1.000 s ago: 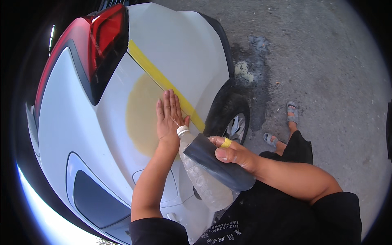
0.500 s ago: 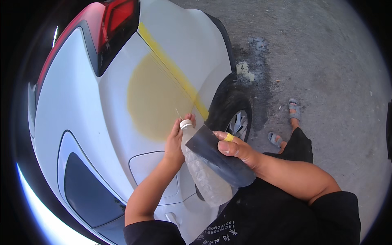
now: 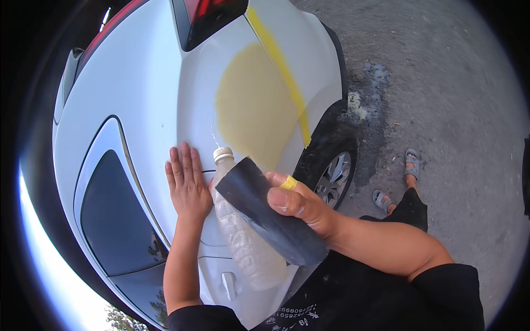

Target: The person sands a taped-off section on the rear quarter panel of a white car using a sanding block and liquid from a bottle. They repeatedly apply liquid and sand the same area in circular and back-and-forth motions.

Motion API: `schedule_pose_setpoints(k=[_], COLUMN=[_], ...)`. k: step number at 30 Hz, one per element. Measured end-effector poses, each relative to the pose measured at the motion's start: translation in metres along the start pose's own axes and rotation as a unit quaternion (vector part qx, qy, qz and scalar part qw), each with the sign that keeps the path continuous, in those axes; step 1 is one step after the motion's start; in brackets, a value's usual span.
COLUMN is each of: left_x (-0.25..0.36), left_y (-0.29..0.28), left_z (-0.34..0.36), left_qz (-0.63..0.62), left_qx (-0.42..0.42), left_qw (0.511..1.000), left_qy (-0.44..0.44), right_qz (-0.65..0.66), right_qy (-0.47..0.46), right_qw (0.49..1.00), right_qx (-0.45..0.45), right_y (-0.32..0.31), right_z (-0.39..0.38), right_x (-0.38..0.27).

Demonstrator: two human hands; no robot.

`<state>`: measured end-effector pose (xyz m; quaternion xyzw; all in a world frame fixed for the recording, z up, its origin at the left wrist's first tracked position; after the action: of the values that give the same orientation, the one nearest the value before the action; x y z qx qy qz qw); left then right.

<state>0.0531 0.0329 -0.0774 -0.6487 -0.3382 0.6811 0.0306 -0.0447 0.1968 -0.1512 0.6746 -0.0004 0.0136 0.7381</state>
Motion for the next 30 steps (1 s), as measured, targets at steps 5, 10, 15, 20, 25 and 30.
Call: schedule_pose_setpoints(k=[5, 10, 15, 20, 25, 30], left_x=[0.002, 0.012, 0.047, 0.111, 0.165, 0.183], left_y=[-0.002, -0.029, -0.026, -0.012, 0.013, 0.012], left_z=[0.005, 0.128, 0.156, 0.109, 0.037, 0.022], left_qz=[-0.022, -0.013, -0.041, -0.109, 0.01, -0.012], left_qx=[0.068, 0.05, 0.057, 0.003, -0.019, -0.016], left_qw=[0.997, 0.998, 0.997, 0.991, 0.985, 0.971], left_qy=[0.032, 0.028, 0.028, 0.073, 0.172, 0.237], right_qz=[0.005, 0.015, 0.002, -0.018, -0.039, -0.035], right_qy=[0.003, -0.019, -0.002, 0.008, 0.001, 0.001], right_qw=[1.0, 0.999, 0.998, 0.995, 0.993, 0.993], right_qx=[-0.002, 0.024, 0.068, 0.101, 0.109, 0.114], right_y=[0.012, -0.005, -0.039, -0.071, -0.088, -0.094], right_z=[0.005, 0.004, -0.023, -0.044, -0.056, -0.066], right_x=[0.003, -0.008, -0.008, -0.003, 0.008, 0.014])
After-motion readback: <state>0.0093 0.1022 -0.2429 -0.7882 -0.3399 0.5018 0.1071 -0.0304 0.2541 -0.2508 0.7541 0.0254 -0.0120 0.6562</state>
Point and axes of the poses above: each hand's wrist, its own z-axis towards the middle knuckle, its own y-axis out of the palm, x = y × z, the point moved 10 cm from there along z, towards the middle knuckle, and after that the axes turned 4 degrees about x, right-handed, at the moved point
